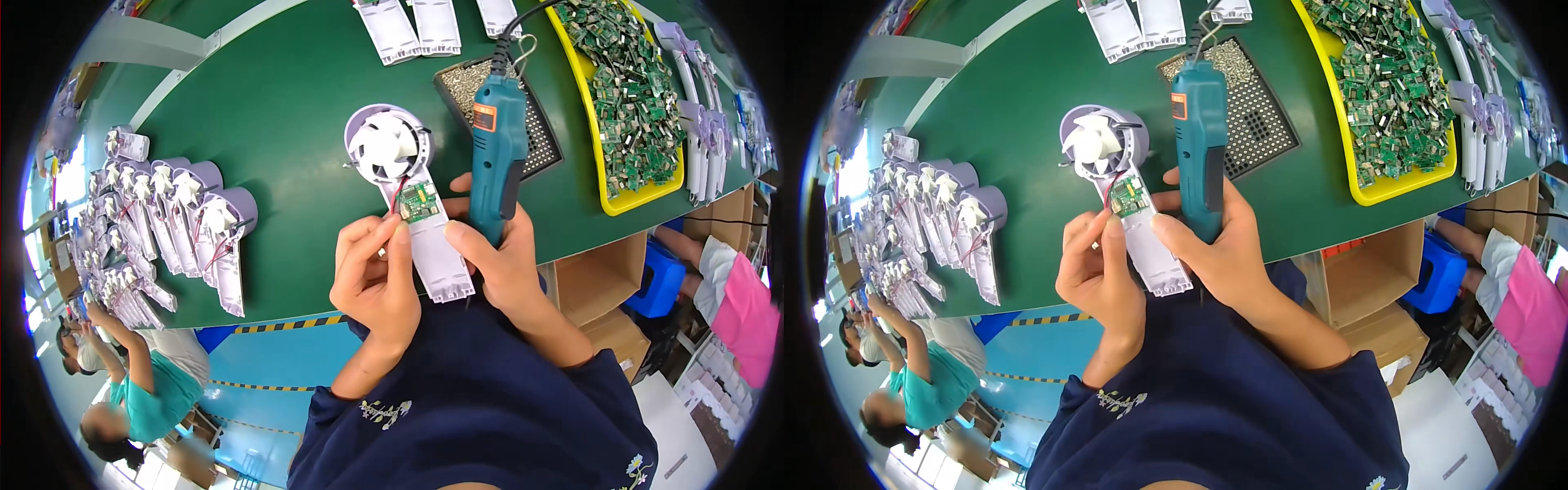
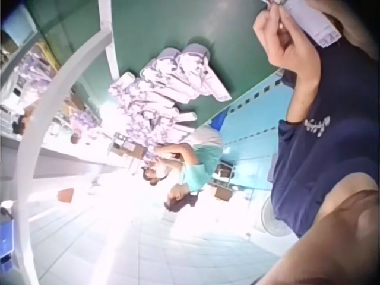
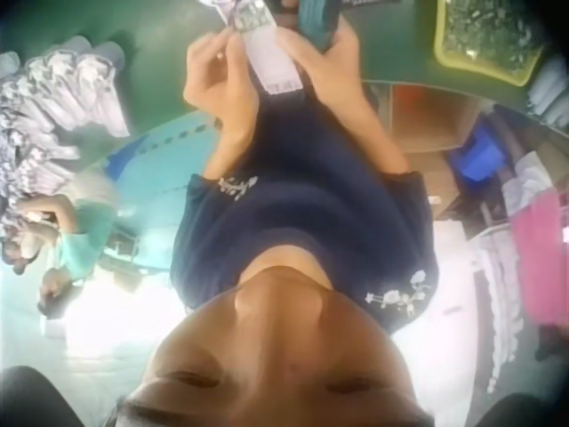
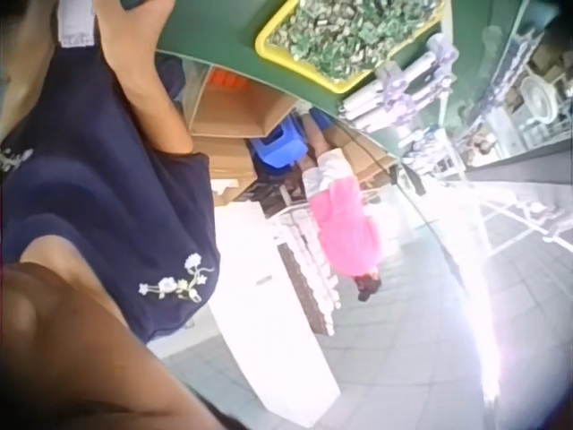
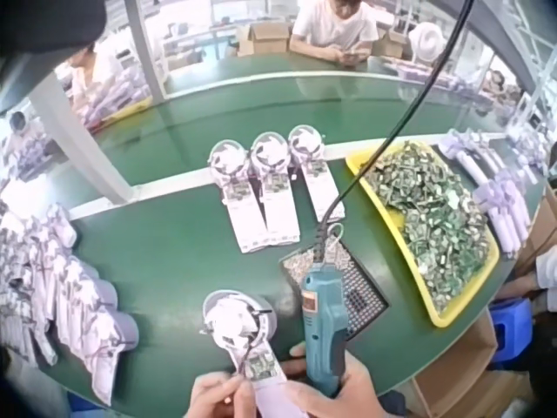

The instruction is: Assembling portable handheld fans on an electronics assembly line using an electric screwdriver.

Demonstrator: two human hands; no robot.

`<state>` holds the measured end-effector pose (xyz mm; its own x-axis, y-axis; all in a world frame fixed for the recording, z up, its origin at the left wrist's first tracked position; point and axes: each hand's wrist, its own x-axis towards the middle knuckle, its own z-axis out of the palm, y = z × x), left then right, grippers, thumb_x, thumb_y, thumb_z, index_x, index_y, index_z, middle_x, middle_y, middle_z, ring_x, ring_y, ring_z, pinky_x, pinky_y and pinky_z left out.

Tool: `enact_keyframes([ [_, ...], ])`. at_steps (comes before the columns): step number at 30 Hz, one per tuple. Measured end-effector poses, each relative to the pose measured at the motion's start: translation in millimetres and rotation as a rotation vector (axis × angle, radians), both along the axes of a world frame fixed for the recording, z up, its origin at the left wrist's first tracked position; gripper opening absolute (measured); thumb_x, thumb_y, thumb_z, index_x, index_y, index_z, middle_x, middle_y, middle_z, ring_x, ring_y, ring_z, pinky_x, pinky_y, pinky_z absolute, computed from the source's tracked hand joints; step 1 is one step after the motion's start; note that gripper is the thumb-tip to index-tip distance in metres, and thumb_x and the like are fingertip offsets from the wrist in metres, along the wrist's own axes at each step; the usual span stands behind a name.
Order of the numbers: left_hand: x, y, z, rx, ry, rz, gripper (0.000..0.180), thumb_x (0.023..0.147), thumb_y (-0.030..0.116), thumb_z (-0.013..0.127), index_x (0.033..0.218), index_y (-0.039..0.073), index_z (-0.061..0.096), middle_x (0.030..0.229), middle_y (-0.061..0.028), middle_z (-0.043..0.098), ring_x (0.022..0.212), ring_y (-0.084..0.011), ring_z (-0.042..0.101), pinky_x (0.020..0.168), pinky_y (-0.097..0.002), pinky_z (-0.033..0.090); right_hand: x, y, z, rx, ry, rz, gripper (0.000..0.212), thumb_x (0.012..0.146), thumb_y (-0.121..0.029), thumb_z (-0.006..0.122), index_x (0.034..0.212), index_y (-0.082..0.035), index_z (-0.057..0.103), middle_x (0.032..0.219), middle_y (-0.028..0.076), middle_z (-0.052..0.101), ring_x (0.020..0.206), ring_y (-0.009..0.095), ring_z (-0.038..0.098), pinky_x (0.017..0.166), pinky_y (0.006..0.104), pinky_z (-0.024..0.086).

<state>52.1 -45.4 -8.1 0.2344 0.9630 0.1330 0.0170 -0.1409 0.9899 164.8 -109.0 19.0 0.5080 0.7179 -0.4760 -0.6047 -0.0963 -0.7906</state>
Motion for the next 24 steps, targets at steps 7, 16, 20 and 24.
enact_keyframes([
  [7,-10.8,24.0,1.8,0.154,0.282,-0.374,0.044,0.075,-0.006,0.074,0.118,0.001,0.065,0.093,-0.0121,0.062,0.077,-0.0208,0.065,0.067,-0.0289,0.053,14.3,-4.8,4.0,-0.209,-0.147,0.096,0.037,0.083,0.000,0.072,0.116,0.000,0.055,0.101,0.009,0.070,0.073,0.005,0.061,0.058,0.0207,0.049],
  [16,2.2,62.9,39.8,0.246,0.591,-0.667,0.040,0.075,0.007,0.079,0.114,0.007,0.068,0.085,-0.0074,0.061,0.070,-0.0226,0.064,0.062,-0.0337,0.052,8.8,-5.1,-3.7,-0.205,-0.278,0.081,0.033,0.082,-0.001,0.072,0.112,0.001,0.059,0.100,0.007,0.067,0.093,0.010,0.062,0.081,0.0265,0.052],
  [20,11.2,75.2,45.1,0.347,0.641,-0.770,0.038,0.070,0.007,0.081,0.106,0.006,0.070,0.084,-0.0069,0.061,0.070,-0.0223,0.063,0.063,-0.0326,0.052,8.4,-8.5,-6.5,-0.236,-0.406,0.100,0.032,0.081,-0.004,0.070,0.110,0.000,0.060,0.091,0.003,0.064,0.084,0.008,0.057,0.077,0.0258,0.050],
  [24,13.8,78.4,46.1,0.341,0.676,-0.799,0.033,0.070,0.008,0.081,0.102,0.006,0.071,0.084,-0.0061,0.060,0.070,-0.0241,0.063,0.062,-0.0335,0.051,9.2,-5.9,-6.3,-0.227,-0.527,0.119,0.031,0.081,-0.005,0.069,0.111,0.001,0.059,0.086,0.002,0.061,0.078,0.006,0.053,0.072,0.0255,0.048],
])
